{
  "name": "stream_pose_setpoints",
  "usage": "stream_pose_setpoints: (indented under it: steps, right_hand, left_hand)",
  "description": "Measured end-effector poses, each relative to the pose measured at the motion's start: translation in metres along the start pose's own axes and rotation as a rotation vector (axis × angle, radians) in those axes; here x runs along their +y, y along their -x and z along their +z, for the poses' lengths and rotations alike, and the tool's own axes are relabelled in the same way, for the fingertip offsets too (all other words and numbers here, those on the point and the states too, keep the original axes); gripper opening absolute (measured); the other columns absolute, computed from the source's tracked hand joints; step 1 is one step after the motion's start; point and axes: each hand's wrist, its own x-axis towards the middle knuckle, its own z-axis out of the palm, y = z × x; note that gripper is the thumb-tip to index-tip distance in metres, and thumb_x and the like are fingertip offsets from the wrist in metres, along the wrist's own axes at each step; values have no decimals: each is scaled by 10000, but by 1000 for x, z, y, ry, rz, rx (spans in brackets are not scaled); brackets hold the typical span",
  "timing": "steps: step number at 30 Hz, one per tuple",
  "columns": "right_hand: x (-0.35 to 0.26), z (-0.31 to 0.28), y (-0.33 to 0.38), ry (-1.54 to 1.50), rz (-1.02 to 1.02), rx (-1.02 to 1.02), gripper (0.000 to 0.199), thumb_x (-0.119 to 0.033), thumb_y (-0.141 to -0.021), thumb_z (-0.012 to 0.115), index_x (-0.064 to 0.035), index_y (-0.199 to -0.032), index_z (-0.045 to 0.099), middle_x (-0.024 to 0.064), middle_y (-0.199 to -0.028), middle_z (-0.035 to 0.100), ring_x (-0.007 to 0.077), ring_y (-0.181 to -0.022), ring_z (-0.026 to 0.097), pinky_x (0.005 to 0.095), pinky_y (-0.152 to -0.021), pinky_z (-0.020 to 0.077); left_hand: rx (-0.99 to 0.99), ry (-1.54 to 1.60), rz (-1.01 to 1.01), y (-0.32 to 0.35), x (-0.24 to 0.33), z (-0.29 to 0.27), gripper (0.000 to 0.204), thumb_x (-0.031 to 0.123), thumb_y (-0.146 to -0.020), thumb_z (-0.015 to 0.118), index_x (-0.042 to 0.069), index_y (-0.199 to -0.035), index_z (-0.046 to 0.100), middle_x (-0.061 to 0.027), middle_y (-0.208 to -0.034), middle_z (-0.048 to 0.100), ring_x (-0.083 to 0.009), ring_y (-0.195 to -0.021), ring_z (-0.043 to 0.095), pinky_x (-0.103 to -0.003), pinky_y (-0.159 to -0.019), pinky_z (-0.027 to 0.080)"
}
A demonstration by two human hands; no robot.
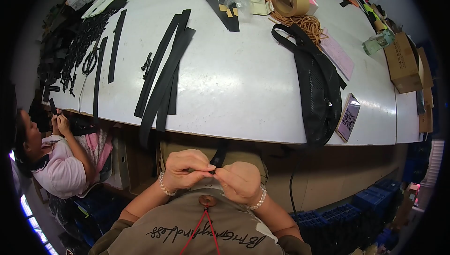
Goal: The recorder is manually attaching zipper sliders to lengths of zipper tape at a manufacturing workstation.
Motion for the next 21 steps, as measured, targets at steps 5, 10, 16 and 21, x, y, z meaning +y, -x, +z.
stream_pose_setpoints:
  steps: [5,10,16,21]
  right_hand:
    - [-1,-3,-17,-37,74,-58,123,-8,-733,684,-8,-828,606,95,-663,576,243,-542,565,320,-477,434]
    - [-4,-7,-14,-49,174,-120,133,21,-710,665,-12,-822,602,93,-690,590,243,-558,577,322,-491,451]
    - [-3,-3,-11,7,137,-85,139,37,-686,646,-16,-807,603,80,-671,579,225,-541,569,314,-475,444]
    - [-1,-3,-9,34,91,-117,120,29,-669,640,-27,-769,605,59,-606,518,212,-479,519,321,-433,405]
  left_hand:
    - [94,-49,-18,5,1,2,166,-10,-716,731,12,-879,700,-91,-774,658,-192,-689,635,-270,-588,498]
    - [97,-75,22,6,0,3,193,-11,-704,740,16,-890,699,-97,-806,661,-202,-717,643,-273,-604,511]
    - [75,-78,34,8,-4,3,200,-11,-694,747,21,-884,692,-97,-820,663,-200,-721,644,-273,-611,515]
    - [46,-42,-49,10,-4,3,205,-9,-679,753,28,-869,684,-90,-822,671,-190,-716,652,-269,-623,519]
